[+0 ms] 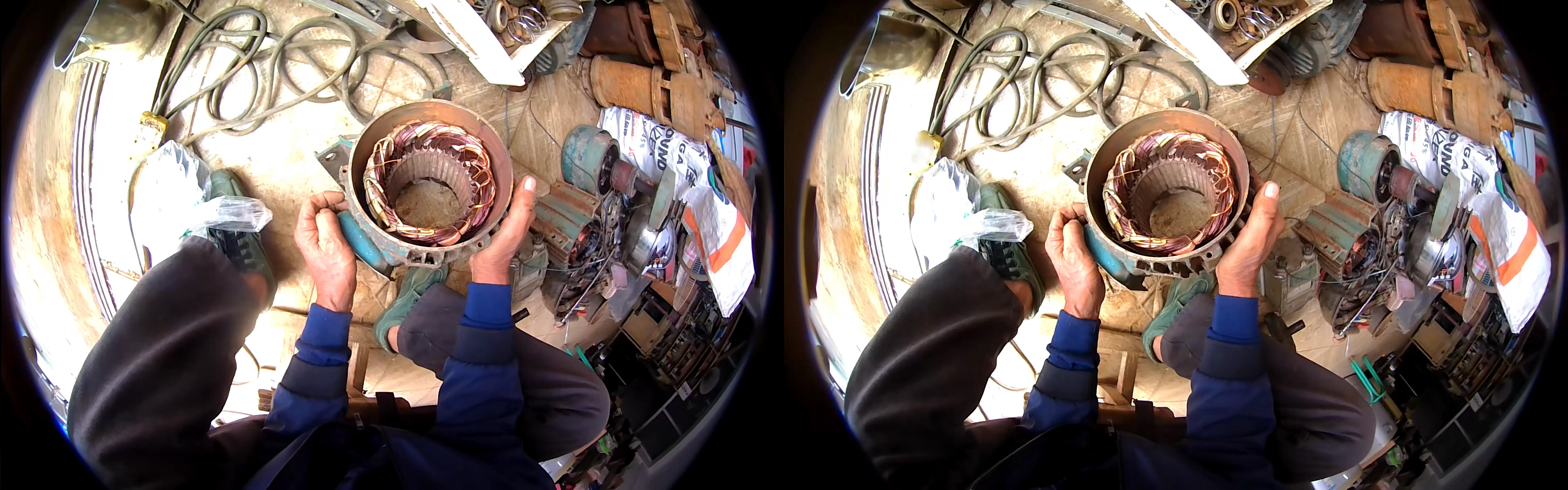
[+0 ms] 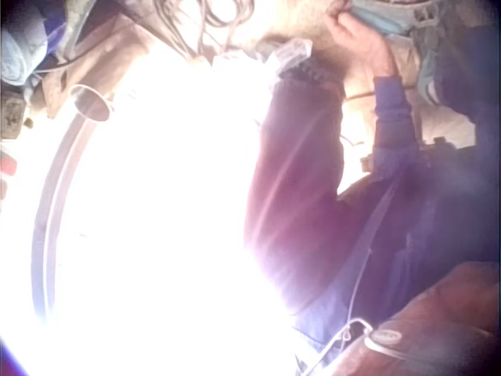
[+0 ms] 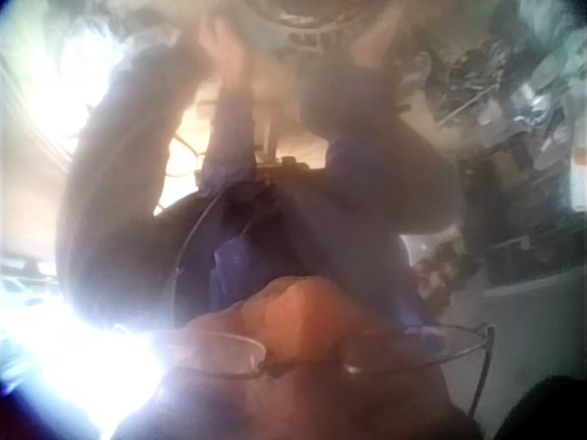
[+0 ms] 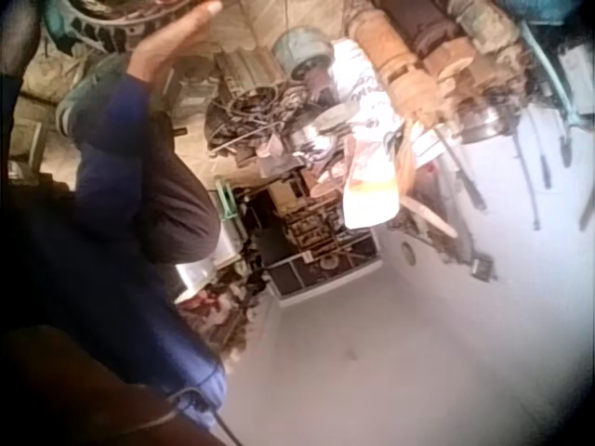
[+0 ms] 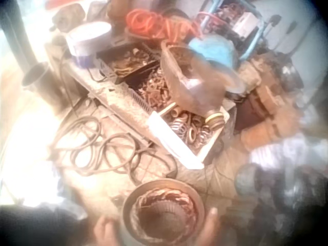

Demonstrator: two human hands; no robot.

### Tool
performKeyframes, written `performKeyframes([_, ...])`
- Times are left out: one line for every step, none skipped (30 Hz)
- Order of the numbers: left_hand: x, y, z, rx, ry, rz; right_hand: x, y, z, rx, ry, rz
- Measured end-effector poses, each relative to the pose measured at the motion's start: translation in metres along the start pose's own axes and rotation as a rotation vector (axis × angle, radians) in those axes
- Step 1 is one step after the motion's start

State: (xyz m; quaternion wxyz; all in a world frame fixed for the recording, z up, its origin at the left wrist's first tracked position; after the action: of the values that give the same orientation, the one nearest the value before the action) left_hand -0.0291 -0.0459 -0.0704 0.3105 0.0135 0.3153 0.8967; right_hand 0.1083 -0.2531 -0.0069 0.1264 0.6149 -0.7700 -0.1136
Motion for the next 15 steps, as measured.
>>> performKeyframes([0.001,-0.001,-0.002,-0.01,-0.018,0.007,0.001,-0.001,0.001,0.001,-0.009,-0.004])
performKeyframes([0.003,-0.001,-0.005,-0.02,-0.036,0.015,0.002,-0.001,0.002,-0.006,-0.006,0.006])
performKeyframes([0.004,-0.002,-0.007,-0.03,-0.053,0.022,0.003,-0.001,0.002,-0.012,-0.003,0.015])
performKeyframes([0.005,-0.002,-0.008,-0.027,-0.068,0.029,0.004,-0.001,0.002,-0.018,-0.001,0.024])
performKeyframes([0.004,-0.002,-0.006,-0.023,-0.083,0.035,0.002,0.0,0.002,-0.037,-0.023,-0.012])
performKeyframes([0.003,-0.001,-0.004,-0.019,-0.098,0.041,0.003,0.0,0.002,-0.037,-0.012,-0.01])
performKeyframes([0.001,0.0,0.0,-0.021,-0.107,0.06,0.004,0.0,0.003,-0.038,-0.002,-0.007])
performKeyframes([0.001,0.0,-0.001,-0.024,-0.11,0.064,0.005,-0.001,0.004,-0.037,0.007,-0.005])
performKeyframes([0.002,0.0,-0.001,-0.028,-0.112,0.068,0.007,-0.002,0.006,-0.049,-0.007,-0.011])
performKeyframes([0.001,0.001,-0.001,-0.032,-0.115,0.071,0.01,-0.004,0.009,-0.06,-0.02,-0.016])
performKeyframes([0.0,0.002,0.0,-0.036,-0.114,0.091,0.013,-0.006,0.012,-0.073,-0.033,-0.021])
performKeyframes([-0.001,0.004,0.002,-0.035,-0.121,0.096,0.015,-0.006,0.015,-0.087,-0.067,-0.029])
performKeyframes([-0.003,0.005,0.005,-0.034,-0.128,0.101,0.017,-0.007,0.017,-0.101,-0.1,-0.037])
performKeyframes([-0.003,0.006,0.006,-0.035,-0.135,0.109,0.016,-0.007,0.018,-0.117,-0.134,-0.047])
performKeyframes([-0.003,0.006,0.006,-0.05,-0.125,0.12,0.016,-0.006,0.019,-0.138,-0.145,-0.017])
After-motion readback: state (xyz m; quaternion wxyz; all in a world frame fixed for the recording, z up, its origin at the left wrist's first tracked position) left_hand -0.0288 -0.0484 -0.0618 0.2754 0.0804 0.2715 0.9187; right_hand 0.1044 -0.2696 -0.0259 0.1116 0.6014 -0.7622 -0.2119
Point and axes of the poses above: each hand's wrist, its own y-axis away from the middle knuckle, its own x-axis out of the back of the hand, z = x × y, the point moved 6 cm from there along -y, towards the middle knuckle, and after that the axes turned 2 degrees about x, right-handed, at the moved point
